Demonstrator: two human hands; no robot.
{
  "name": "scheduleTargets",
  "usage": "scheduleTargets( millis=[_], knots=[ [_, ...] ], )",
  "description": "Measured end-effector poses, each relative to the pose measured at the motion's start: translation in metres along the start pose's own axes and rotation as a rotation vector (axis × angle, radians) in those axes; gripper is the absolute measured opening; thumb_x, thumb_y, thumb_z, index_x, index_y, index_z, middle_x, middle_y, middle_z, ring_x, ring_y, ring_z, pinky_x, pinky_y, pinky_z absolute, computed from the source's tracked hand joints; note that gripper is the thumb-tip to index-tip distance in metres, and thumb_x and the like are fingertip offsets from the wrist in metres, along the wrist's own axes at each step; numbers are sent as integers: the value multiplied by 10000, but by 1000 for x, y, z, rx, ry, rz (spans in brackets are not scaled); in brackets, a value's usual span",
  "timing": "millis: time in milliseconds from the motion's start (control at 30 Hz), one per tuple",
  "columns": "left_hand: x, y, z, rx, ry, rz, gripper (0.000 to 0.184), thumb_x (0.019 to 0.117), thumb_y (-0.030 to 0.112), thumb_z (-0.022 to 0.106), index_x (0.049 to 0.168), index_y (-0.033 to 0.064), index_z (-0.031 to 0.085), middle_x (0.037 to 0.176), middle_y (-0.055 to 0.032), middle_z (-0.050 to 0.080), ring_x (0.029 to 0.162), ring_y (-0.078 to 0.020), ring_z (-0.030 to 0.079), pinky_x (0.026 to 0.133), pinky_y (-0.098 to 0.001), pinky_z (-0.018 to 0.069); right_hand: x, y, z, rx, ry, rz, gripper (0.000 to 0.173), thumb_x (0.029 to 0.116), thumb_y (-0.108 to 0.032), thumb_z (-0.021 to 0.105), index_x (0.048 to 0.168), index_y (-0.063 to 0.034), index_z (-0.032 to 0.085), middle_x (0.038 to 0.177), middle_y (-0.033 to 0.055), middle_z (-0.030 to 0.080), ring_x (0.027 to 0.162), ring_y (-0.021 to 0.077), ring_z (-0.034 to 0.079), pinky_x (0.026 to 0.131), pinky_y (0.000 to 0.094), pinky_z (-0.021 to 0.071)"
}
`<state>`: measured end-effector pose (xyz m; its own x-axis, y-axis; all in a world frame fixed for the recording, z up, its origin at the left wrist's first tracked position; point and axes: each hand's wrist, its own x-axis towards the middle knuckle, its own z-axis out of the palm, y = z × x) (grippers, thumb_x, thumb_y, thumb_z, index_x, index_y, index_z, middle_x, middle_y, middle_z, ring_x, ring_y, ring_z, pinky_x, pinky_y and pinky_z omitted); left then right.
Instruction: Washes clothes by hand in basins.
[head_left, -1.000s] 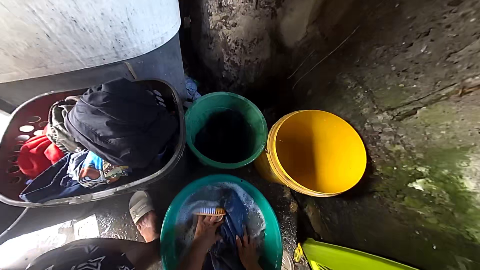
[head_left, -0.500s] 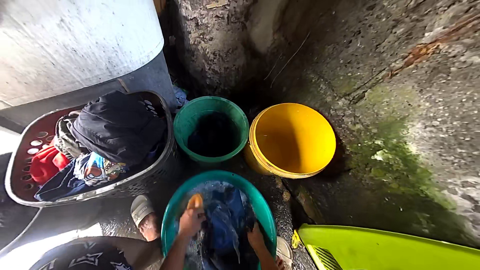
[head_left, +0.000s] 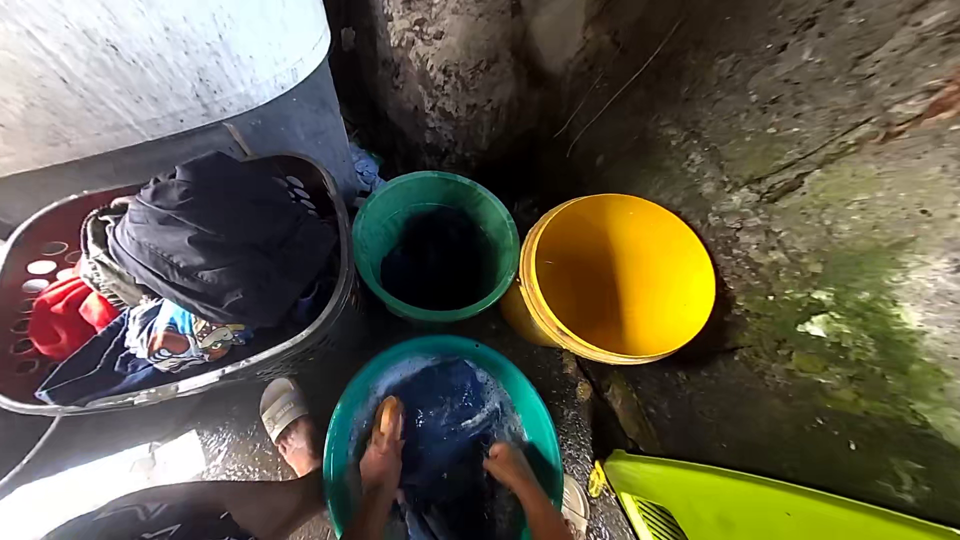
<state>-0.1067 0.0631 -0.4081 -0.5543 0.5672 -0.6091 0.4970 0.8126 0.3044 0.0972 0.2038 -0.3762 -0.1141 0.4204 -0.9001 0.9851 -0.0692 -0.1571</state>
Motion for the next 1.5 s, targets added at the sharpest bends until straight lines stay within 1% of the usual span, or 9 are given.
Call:
scheduleTargets(
  millis=[233, 533, 733, 967, 1067, 1133, 1233, 1333, 1500],
  knots=[
    [26, -13, -5, -102, -127, -16, 664, 1016, 117, 591, 1621, 196, 329, 1529, -194, 516, 1346, -403, 560, 1103, -583, 462, 33, -35, -13, 1079, 330, -38, 620, 1055, -271, 588, 1543, 20, 340, 1572, 273, 376, 1453, 389, 380, 1172, 577, 329],
    [28, -23, -21, -170, -216, 0, 771, 991, 102, 629, 1650, 153, 231, 1626, -181, 392, 1478, -350, 427, 1214, -529, 353, -34, -41, 14, 438, 97, -226, 525, 1091, -380, 484, 1289, 88, 613, 1313, 301, 616, 1286, 385, 574, 1121, 527, 410],
    [-2, 6, -33, -170, 19, -72, 684, 959, 269, 672, 1590, 291, 407, 1305, -222, 670, 1123, -435, 682, 916, -635, 545, -55, -19, 16, 440, 845, -411, 290, 997, -105, 623, 1070, 163, 704, 1146, 363, 650, 1133, 485, 626, 1031, 583, 467],
    [-78, 128, -38, -776, 412, 690, 365, 953, 240, 703, 1270, 63, 735, 1136, -202, 748, 966, -317, 758, 851, -505, 627, -127, -60, -47, 920, 684, -631, 313, 1038, -69, 417, 1247, 115, 561, 1054, 86, 653, 940, 17, 634, 869, 226, 545],
    [-38, 62, -13, -254, -50, 282, 430, 1038, 378, 546, 1455, 291, 610, 1236, -155, 725, 1070, -373, 720, 901, -605, 569, -155, -41, -79, 845, 820, -593, 299, 1046, -107, 459, 1201, 117, 581, 1030, 72, 627, 948, -24, 596, 890, 190, 511],
    [-21, 64, -29, -201, -232, 77, 439, 1043, 400, 530, 1444, 238, 601, 1297, -196, 686, 1184, -429, 661, 960, -659, 515, -146, -29, -70, 742, 807, -512, 321, 1059, -120, 472, 1201, 140, 596, 1043, 169, 641, 957, 89, 602, 906, 287, 502],
    [-64, 127, -65, -470, -129, 281, 460, 1025, 396, 597, 1458, 241, 606, 1242, -171, 720, 1133, -366, 697, 970, -585, 545, -124, -22, -52, 788, 729, -415, 335, 1082, -120, 461, 1243, 146, 586, 1119, 242, 655, 1030, 202, 620, 960, 386, 487],
    [-103, 163, -50, -731, 67, 582, 433, 996, 343, 654, 1359, 110, 689, 1140, -214, 745, 1006, -378, 736, 898, -587, 577, -136, -28, -56, 1049, 709, -417, 276, 1064, -104, 401, 1251, 50, 535, 977, 41, 646, 846, 25, 654, 773, 240, 577],
    [-25, 77, -36, -89, -239, 113, 444, 1059, 414, 478, 1363, 138, 646, 1310, -206, 676, 1239, -423, 627, 1013, -670, 471, -167, -25, -84, 1000, 780, -484, 261, 1065, -104, 451, 1213, 63, 587, 968, 35, 634, 854, -8, 637, 799, 200, 558]
  ],
)
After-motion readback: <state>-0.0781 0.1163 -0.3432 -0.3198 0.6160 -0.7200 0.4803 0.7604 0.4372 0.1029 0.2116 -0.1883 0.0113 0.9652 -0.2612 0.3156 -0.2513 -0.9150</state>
